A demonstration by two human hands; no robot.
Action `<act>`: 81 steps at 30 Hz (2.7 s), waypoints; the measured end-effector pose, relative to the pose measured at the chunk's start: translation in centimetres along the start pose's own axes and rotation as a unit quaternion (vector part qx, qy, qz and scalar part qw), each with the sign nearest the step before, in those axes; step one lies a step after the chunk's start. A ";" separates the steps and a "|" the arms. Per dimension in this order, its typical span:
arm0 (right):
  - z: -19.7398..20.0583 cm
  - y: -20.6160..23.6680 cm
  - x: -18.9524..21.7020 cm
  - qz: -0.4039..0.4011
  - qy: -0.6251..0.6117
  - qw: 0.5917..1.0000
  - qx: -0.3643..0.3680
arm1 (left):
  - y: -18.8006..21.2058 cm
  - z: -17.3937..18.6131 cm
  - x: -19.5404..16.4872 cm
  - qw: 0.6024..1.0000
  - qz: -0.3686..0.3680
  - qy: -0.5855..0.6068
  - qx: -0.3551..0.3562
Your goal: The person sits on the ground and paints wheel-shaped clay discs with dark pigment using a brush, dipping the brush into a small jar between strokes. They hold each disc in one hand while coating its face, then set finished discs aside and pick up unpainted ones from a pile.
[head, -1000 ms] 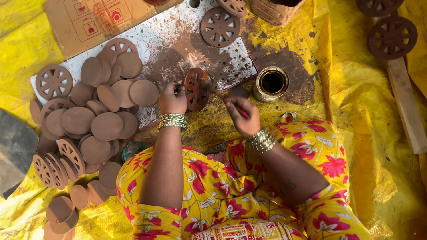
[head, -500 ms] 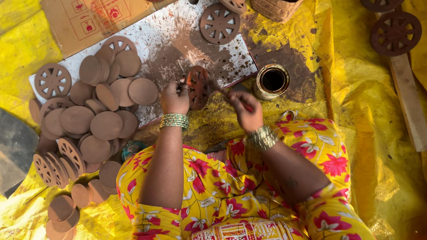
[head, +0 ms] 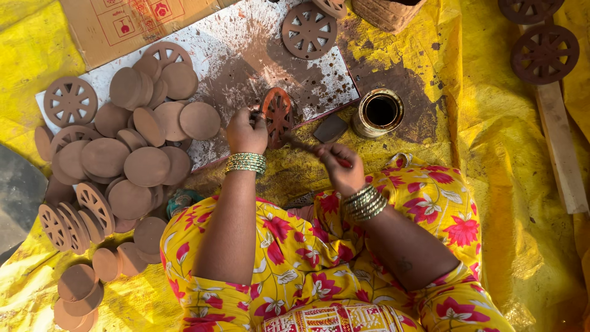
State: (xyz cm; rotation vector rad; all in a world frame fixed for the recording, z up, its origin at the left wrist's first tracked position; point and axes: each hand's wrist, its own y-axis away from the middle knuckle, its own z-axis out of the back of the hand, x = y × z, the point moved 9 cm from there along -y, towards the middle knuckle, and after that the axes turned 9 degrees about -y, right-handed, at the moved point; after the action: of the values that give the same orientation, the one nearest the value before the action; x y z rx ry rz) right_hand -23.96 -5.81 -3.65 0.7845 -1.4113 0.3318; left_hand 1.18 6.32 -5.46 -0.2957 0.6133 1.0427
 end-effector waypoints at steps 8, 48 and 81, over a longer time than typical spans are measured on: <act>-2.6 0.0 -0.3 -0.047 0.048 0.997 0.027 | -0.2 0.8 -0.4 0.998 -0.034 -0.029 -0.037; 0.6 -1.8 2.8 -0.084 -0.305 0.947 0.064 | 0.0 -2.6 0.0 0.998 0.031 0.053 0.033; 0.5 -1.3 4.6 0.140 -0.077 0.977 0.139 | 0.3 -3.1 -1.9 0.995 -0.039 0.087 0.019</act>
State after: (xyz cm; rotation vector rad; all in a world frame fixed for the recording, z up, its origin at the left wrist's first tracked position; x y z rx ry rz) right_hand -22.69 -8.15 0.40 0.8518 -1.6470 0.7110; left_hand -0.77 3.53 -6.81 -0.3772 0.7723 0.9357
